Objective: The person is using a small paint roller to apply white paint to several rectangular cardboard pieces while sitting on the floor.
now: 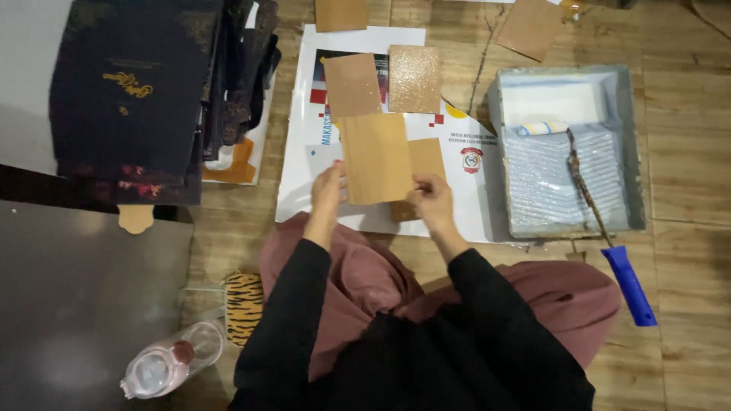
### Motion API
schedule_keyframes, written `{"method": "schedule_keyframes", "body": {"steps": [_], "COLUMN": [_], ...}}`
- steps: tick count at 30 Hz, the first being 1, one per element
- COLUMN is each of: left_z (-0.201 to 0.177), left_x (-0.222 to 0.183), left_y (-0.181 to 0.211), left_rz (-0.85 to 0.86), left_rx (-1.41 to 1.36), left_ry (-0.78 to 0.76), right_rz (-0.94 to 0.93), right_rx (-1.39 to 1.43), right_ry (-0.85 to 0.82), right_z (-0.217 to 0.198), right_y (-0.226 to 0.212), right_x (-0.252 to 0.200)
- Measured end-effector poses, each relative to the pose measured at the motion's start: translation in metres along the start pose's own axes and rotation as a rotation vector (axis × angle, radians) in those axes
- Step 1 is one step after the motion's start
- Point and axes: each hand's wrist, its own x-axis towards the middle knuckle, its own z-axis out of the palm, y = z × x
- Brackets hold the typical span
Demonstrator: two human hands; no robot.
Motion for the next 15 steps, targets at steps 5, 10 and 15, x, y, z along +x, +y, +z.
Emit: {"method": "schedule_keyframes", "body": {"steps": [5, 10, 15], "left_z": [0.048, 0.068, 0.072], "left_x": [-0.036, -0.053, -0.069], "left_y": [-0.02, -0.028, -0.013], "left_rz": [-0.001, -0.021, 0.062], "left_rx": [0.129, 0.155, 0.244], "left_ry": [-0.069, -0.118, -0.149], "right_rz": [0.077, 0.113, 0.151], "right_rx": [-0.059, -0.1, -0.072], "right_ry": [0.012, 0.046, 0.055], "right_z": [-0.061, -0.083, -0.085], "right_y": [0.007, 0.02, 0.038], "right_x": [-0.008, -0.013, -0.01]}}
